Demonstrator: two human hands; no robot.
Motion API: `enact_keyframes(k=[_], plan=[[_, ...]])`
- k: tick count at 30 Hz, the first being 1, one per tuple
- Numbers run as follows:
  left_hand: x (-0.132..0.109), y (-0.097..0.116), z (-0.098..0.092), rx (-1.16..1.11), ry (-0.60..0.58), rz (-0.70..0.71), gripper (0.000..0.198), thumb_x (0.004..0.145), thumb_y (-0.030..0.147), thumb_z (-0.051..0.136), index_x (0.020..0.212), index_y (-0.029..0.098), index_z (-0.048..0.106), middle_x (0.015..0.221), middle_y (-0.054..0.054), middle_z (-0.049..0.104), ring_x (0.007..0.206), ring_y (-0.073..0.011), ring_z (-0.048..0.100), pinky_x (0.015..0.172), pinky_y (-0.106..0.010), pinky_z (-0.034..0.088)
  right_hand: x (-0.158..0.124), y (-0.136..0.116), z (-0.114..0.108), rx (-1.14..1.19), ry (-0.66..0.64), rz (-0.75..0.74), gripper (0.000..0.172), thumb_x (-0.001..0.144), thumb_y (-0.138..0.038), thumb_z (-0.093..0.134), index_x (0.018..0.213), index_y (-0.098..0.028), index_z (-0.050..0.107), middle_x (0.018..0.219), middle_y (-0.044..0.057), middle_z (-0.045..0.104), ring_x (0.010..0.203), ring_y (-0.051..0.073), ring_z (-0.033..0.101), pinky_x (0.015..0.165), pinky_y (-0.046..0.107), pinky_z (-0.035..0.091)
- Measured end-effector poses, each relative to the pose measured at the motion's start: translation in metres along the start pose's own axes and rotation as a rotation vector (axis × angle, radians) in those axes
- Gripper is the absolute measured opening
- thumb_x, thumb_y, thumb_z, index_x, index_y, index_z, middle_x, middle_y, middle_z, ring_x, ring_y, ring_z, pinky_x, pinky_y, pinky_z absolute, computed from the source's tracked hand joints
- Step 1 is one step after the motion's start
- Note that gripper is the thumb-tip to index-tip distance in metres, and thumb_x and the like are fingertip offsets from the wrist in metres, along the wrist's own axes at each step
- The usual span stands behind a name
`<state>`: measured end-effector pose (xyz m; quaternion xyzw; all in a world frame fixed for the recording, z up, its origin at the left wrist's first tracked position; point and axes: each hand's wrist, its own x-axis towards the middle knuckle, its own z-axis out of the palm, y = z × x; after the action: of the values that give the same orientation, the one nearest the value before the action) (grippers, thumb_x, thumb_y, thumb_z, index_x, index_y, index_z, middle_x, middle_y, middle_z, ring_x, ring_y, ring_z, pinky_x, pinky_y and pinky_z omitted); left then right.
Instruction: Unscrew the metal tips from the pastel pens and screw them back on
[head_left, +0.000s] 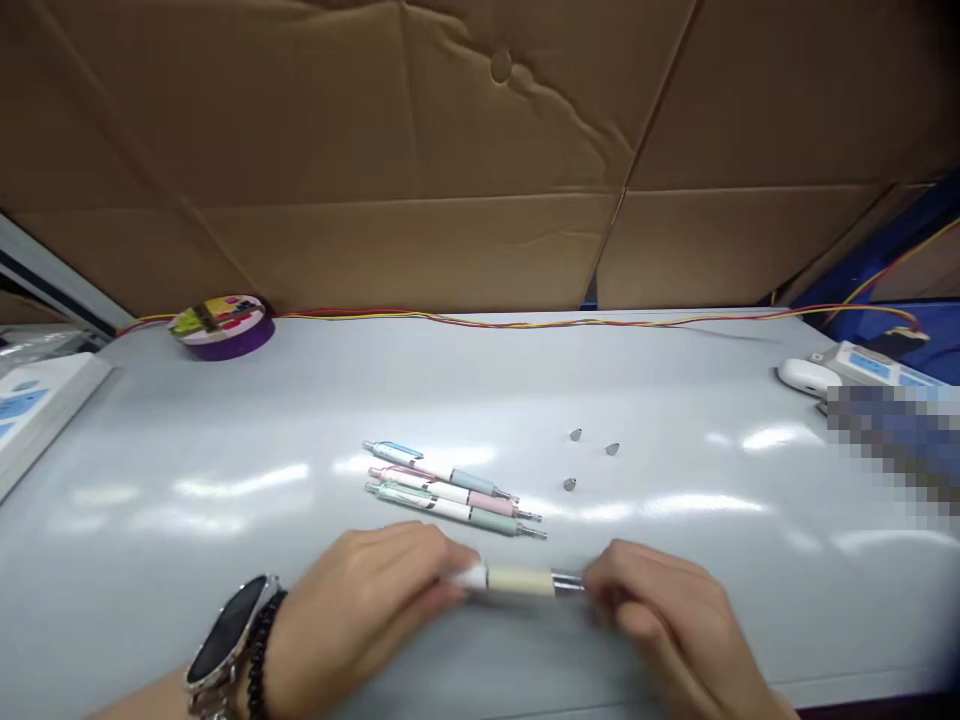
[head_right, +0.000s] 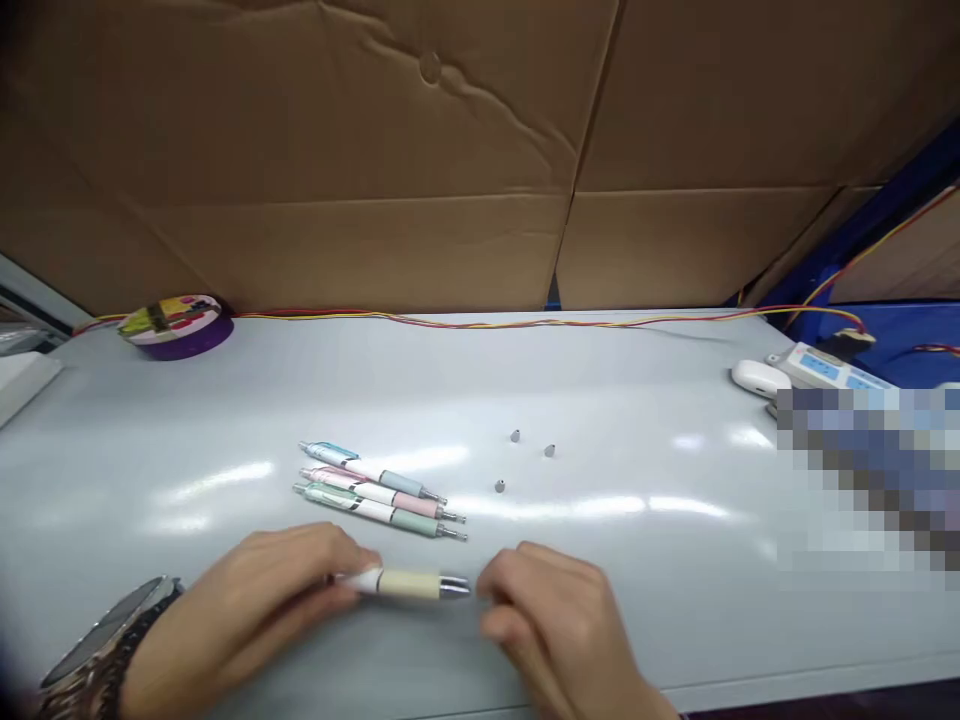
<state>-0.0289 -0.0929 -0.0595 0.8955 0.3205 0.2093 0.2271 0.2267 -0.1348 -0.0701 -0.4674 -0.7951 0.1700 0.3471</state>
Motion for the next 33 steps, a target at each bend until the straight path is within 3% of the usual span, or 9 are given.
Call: enact_keyframes(k=[3, 7, 10, 13, 17, 21, 25, 29, 33], plan=[[0.015, -0.018, -0.012, 0.342, 0.155, 0.023, 0.019, 0.097, 0.021, 0.036, 0.104, 0.018, 0.053, 0.087, -0.004, 0.062, 0.077, -0.0197, 0.055, 0.067, -0.029, 0.042, 0.002, 0.007, 0.000, -0.138, 0.136, 0.089, 0.023, 0.095, -0.034, 0.037, 0.106, -0.020, 0.052, 0.089, 0.005, 0.062, 0.077, 0.017, 0.058, 0.065, 0.027, 0.047], [0.036, -0.039, -0.023, 0.500, 0.044, -0.015, 0.021, 0.095, 0.016, 0.036, 0.098, 0.017, 0.056, 0.086, -0.005, 0.061, 0.077, -0.0225, 0.051, 0.067, -0.034, 0.042, 0.007, 0.014, 0.009, -0.357, 0.070, 0.076, 0.040, 0.093, -0.023, 0.039, 0.133, -0.019, 0.037, 0.133, 0.010, 0.046, 0.121, 0.023, 0.043, 0.094, 0.039, 0.043], [0.040, -0.046, -0.023, 0.478, 0.014, 0.004, 0.024, 0.094, 0.013, 0.035, 0.104, 0.018, 0.056, 0.095, -0.006, 0.059, 0.087, -0.0233, 0.051, 0.073, -0.036, 0.043, 0.006, 0.020, 0.017, -0.421, -0.020, 0.088, 0.045, 0.094, -0.021, 0.035, 0.139, -0.020, 0.030, 0.143, 0.008, 0.035, 0.128, 0.022, 0.035, 0.100, 0.041, 0.040], [0.035, -0.044, -0.021, 0.454, 0.033, 0.051, 0.023, 0.094, 0.015, 0.036, 0.109, 0.018, 0.054, 0.109, -0.009, 0.054, 0.099, -0.0243, 0.048, 0.082, -0.039, 0.041, 0.001, 0.026, 0.019, -0.384, -0.046, 0.120, 0.043, 0.094, -0.016, 0.033, 0.136, -0.021, 0.035, 0.137, 0.006, 0.044, 0.124, 0.020, 0.041, 0.100, 0.040, 0.040], [0.024, -0.035, -0.016, 0.456, 0.040, 0.219, 0.015, 0.094, 0.026, 0.044, 0.096, 0.019, 0.058, 0.114, -0.010, 0.050, 0.106, -0.0271, 0.046, 0.088, -0.042, 0.038, -0.002, 0.030, 0.016, -0.280, -0.006, 0.159, 0.031, 0.092, -0.012, 0.036, 0.117, -0.022, 0.050, 0.112, 0.005, 0.059, 0.105, 0.019, 0.053, 0.089, 0.037, 0.046], [0.021, -0.031, -0.007, 0.507, 0.079, 0.231, 0.016, 0.093, 0.023, 0.045, 0.085, 0.017, 0.057, 0.111, -0.010, 0.053, 0.107, -0.0275, 0.046, 0.089, -0.041, 0.039, 0.002, 0.026, 0.010, -0.211, -0.003, 0.202, 0.017, 0.092, -0.019, 0.040, 0.096, -0.024, 0.055, 0.094, 0.003, 0.061, 0.087, 0.018, 0.060, 0.074, 0.032, 0.050], [0.022, -0.028, -0.003, 0.471, 0.098, 0.241, 0.018, 0.094, 0.022, 0.043, 0.081, 0.017, 0.055, 0.111, -0.010, 0.054, 0.108, -0.0267, 0.045, 0.090, -0.040, 0.038, 0.005, 0.020, 0.000, -0.169, -0.052, 0.256, 0.011, 0.092, -0.025, 0.045, 0.088, -0.025, 0.055, 0.079, -0.002, 0.061, 0.069, 0.014, 0.061, 0.060, 0.025, 0.049], [0.020, -0.020, -0.004, 0.278, 0.074, 0.221, 0.020, 0.098, 0.027, 0.037, 0.088, 0.018, 0.051, 0.098, -0.007, 0.057, 0.094, -0.0227, 0.050, 0.081, -0.035, 0.039, 0.001, 0.015, -0.009, -0.106, 0.084, 0.166, 0.006, 0.090, -0.024, 0.049, 0.089, -0.026, 0.055, 0.074, -0.004, 0.062, 0.062, 0.011, 0.061, 0.056, 0.020, 0.048], [0.016, -0.008, -0.003, 0.042, 0.000, 0.077, 0.025, 0.100, 0.033, 0.025, 0.091, 0.021, 0.045, 0.077, 0.000, 0.055, 0.069, -0.0165, 0.050, 0.066, -0.027, 0.040, -0.006, 0.012, -0.010, 0.008, 0.174, 0.094, 0.013, 0.084, -0.018, 0.056, 0.094, -0.026, 0.057, 0.079, -0.002, 0.066, 0.067, 0.013, 0.064, 0.058, 0.019, 0.050]])
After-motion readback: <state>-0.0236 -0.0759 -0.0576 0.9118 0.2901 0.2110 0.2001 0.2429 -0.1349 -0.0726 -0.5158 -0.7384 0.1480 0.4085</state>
